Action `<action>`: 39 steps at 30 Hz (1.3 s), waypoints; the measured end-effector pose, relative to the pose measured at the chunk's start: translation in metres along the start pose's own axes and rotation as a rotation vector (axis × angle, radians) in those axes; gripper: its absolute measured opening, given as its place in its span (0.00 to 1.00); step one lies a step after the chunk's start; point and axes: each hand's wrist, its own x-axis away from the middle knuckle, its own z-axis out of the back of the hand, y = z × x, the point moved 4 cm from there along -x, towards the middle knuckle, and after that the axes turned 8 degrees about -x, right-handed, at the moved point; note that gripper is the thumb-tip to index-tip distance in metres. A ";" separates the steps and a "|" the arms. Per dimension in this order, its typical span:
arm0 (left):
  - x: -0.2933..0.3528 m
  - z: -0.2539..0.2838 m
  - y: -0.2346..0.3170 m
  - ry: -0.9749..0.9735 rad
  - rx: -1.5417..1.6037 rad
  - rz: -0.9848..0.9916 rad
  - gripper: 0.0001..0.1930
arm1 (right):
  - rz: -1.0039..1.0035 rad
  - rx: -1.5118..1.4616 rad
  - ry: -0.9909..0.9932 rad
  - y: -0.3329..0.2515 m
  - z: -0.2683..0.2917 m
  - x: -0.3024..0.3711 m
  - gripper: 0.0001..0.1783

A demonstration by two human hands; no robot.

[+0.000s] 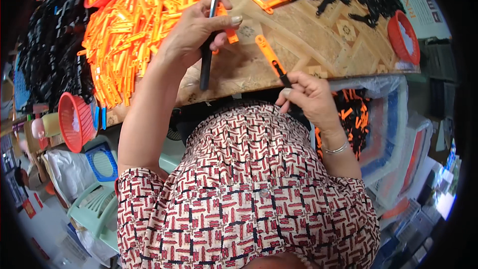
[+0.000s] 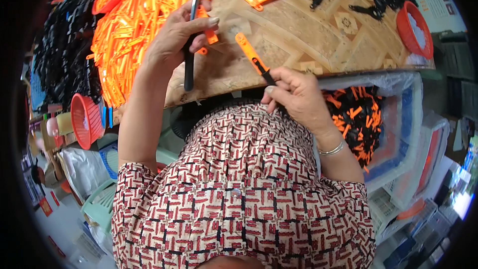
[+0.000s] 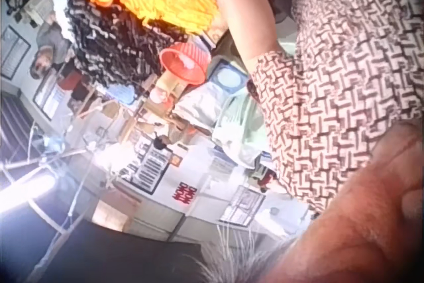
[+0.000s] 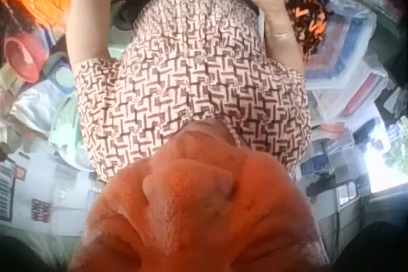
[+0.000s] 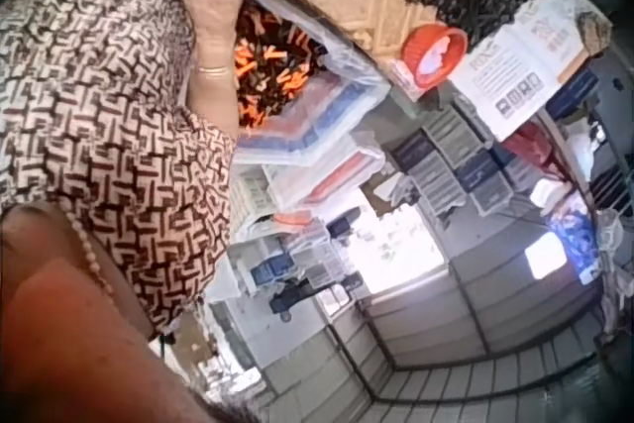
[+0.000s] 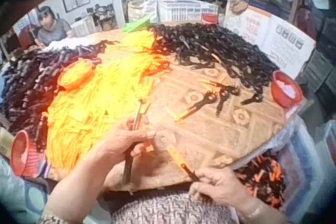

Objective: The person assembles small plastic components by inserting orange plastic handles into black plastic heads. They use a small hammer to tap the handles into place, ensuring a secure fit. The person works at a wooden table, handling the parts one by one and placing the finished items on the table.

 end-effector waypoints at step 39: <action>0.035 -0.069 -0.040 -0.190 -0.532 0.008 0.08 | -0.189 -0.058 0.014 0.038 -0.007 0.018 0.14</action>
